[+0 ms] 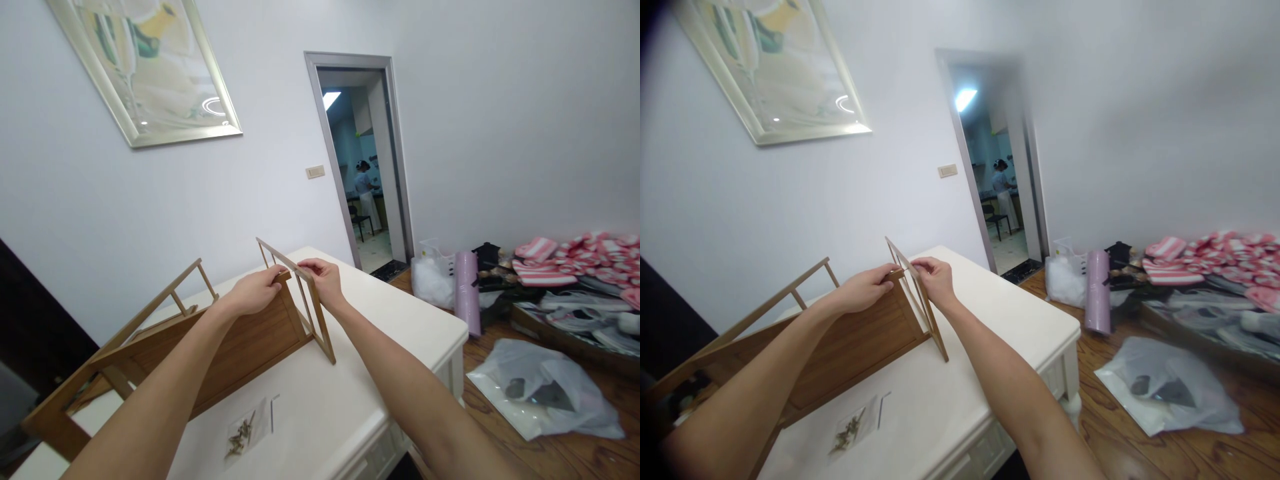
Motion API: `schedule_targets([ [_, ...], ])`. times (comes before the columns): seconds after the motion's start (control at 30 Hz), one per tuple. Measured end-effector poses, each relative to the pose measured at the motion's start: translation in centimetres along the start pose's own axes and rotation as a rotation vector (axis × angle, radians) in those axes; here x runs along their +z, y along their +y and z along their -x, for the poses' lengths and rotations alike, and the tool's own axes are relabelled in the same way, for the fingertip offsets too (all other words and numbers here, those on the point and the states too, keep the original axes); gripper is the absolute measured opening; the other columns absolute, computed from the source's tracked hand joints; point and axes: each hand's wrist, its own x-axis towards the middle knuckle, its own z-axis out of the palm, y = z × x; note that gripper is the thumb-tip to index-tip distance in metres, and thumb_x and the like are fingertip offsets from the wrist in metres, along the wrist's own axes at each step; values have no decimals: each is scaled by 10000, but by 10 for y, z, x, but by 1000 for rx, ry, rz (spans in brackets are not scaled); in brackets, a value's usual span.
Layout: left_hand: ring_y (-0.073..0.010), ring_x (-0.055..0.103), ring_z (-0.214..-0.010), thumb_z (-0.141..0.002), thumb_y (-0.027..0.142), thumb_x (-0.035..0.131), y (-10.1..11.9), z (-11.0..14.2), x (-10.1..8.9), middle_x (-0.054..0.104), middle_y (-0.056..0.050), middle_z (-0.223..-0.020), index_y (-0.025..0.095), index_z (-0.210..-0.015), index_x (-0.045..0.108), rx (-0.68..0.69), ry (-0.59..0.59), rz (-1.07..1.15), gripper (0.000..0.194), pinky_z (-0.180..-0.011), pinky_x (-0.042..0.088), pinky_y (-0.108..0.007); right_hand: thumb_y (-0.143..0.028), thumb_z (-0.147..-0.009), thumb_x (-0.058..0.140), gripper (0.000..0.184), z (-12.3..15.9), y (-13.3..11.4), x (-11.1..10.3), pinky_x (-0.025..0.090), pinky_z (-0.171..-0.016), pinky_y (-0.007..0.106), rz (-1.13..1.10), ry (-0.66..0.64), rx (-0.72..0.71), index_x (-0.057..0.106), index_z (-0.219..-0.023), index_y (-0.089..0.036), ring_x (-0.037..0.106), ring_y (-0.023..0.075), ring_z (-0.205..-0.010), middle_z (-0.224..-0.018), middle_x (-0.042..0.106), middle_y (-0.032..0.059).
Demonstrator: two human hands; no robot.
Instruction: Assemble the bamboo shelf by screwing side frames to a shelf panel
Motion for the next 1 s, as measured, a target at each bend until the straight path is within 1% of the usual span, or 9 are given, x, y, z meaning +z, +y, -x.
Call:
schedule_targets([
  [0.27, -257, 582, -1201, -842, 256, 422, 0, 0, 1, 636, -58, -1319, 241, -1349, 504, -6, 12, 19, 513, -1032, 407, -358, -284, -712, 685, 121, 2, 2, 3, 556, -758, 321, -5, 2, 7, 767, -767, -216, 696, 206, -786, -815, 762, 28],
  [0.4, -257, 600, -1168, -843, 262, 426, 1, 0, 0, 655, -51, -1290, 250, -1313, 534, 6, -2, 8, 482, -1015, 419, -355, -310, -728, 693, 139, 3, 4, 3, 556, -769, 330, 25, 13, -3, 769, -799, -218, 692, 212, -804, -840, 763, 33],
  [0.57, -264, 606, -1154, -851, 262, 410, 2, 0, 0, 654, -59, -1288, 246, -1306, 535, 16, -2, -14, 472, -1004, 422, -359, -286, -758, 671, 123, 4, 2, 3, 545, -794, 328, 101, 21, -62, 770, -813, -236, 685, 198, -815, -866, 759, 25],
  [0.7, -269, 620, -1123, -843, 267, 417, 2, 0, 0, 677, -66, -1242, 242, -1278, 551, 18, 5, -20, 456, -980, 435, -361, -273, -766, 664, 122, 4, -1, 1, 542, -815, 330, 132, 8, -98, 768, -820, -240, 685, 195, -829, -883, 757, 22],
  [0.8, -267, 610, -1139, -843, 266, 414, 1, -1, 1, 665, -61, -1261, 247, -1271, 547, 13, 4, -16, 449, -988, 425, -361, -271, -757, 670, 116, 2, 0, 0, 544, -798, 325, 111, -16, -82, 769, -808, -237, 688, 196, -817, -859, 758, 21],
  [0.9, -268, 600, -1149, -843, 262, 415, 1, 0, 1, 649, -63, -1282, 253, -1317, 499, -3, 9, -5, 482, -988, 418, -367, -271, -738, 689, 101, 0, 1, 0, 544, -773, 325, 63, -29, -60, 769, -782, -228, 694, 201, -789, -826, 758, 23],
  [1.0, -264, 624, -1091, -842, 266, 418, 2, 2, 0, 680, -61, -1200, 263, -1353, 449, -16, 16, 11, 511, -955, 429, -372, -274, -717, 711, 92, 0, 0, 1, 540, -764, 326, 8, -39, -17, 763, -764, -216, 692, 200, -770, -803, 755, 27],
])
